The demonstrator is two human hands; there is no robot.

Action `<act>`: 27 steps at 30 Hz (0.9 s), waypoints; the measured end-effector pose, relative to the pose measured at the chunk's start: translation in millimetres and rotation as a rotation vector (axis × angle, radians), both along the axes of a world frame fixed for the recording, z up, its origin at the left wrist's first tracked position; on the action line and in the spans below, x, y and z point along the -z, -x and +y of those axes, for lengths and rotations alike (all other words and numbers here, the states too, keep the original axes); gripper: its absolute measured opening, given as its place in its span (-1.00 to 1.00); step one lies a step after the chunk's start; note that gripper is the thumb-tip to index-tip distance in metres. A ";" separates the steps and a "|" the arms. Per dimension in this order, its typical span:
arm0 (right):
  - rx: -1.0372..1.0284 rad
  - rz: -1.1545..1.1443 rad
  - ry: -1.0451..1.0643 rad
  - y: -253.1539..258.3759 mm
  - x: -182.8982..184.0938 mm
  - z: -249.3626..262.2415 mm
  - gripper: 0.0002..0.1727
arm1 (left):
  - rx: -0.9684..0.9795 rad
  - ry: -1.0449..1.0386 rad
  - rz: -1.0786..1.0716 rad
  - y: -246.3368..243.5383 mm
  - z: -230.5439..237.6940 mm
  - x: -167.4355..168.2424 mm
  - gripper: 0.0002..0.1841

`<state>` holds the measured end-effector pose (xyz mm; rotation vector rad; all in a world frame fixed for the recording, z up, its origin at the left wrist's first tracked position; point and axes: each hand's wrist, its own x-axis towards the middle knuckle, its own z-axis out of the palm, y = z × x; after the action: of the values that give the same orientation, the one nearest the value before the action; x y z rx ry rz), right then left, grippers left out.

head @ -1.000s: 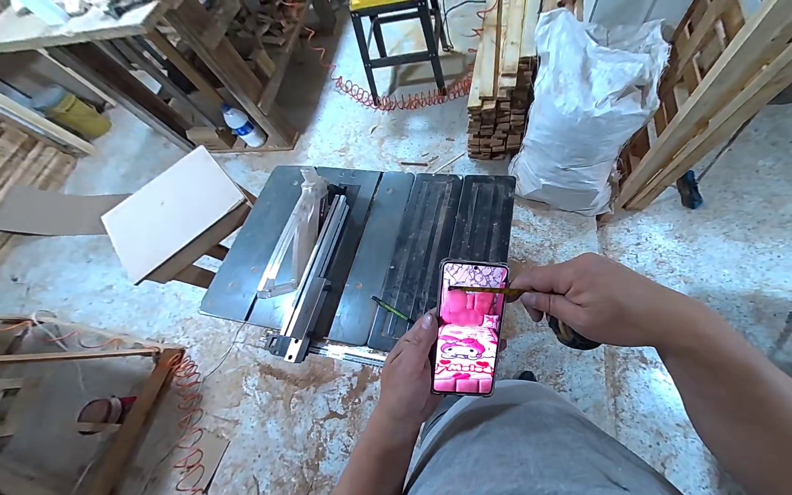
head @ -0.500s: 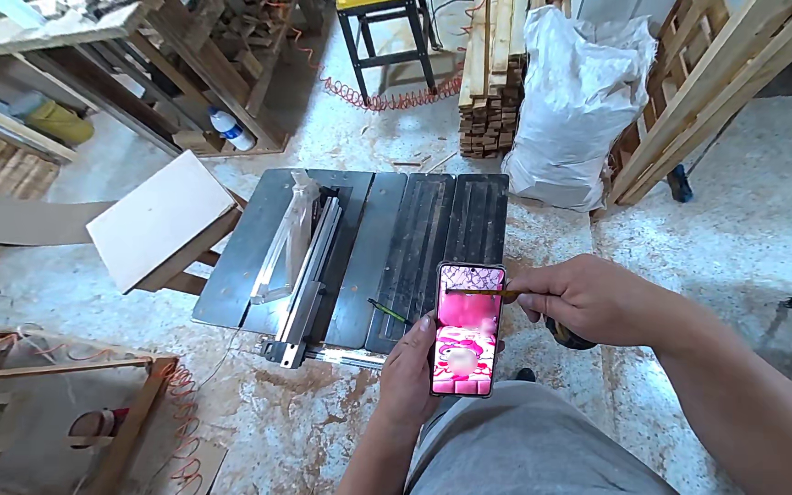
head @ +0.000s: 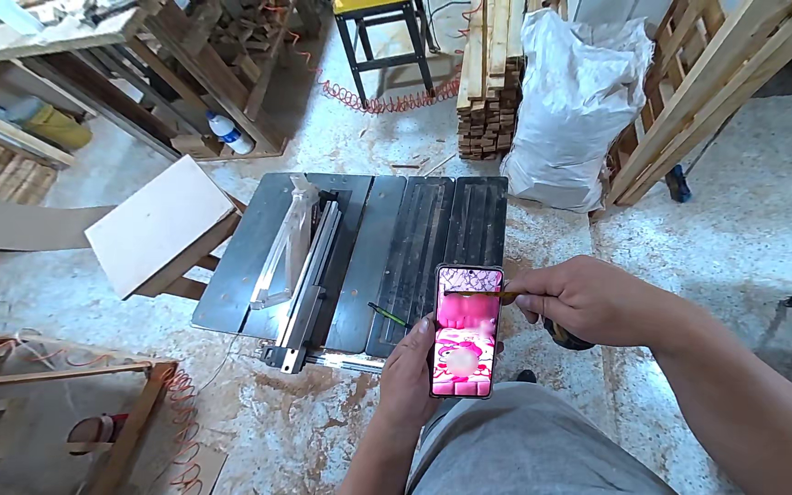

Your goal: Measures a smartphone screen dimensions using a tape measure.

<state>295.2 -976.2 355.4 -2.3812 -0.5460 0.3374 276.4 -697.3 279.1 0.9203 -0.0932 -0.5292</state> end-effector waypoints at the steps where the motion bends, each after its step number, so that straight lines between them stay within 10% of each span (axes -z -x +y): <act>1: 0.003 0.005 0.004 -0.4 -0.1 0.1 -0.67 | -0.004 0.000 0.004 -0.1 -0.3 -0.1 -0.49; 12: 0.183 -0.053 -0.356 30.8 31.6 -7.1 -0.70 | -0.026 0.033 0.026 -7.7 3.7 -0.6 -0.49; 27: 0.167 -0.055 -0.061 49.1 24.6 14.7 -0.67 | 0.089 -0.059 0.012 -15.4 -6.3 -12.4 -0.49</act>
<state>246.1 -961.5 330.8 -2.3636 -0.3738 0.1788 291.8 -703.7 291.5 0.9736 -0.1082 -0.6224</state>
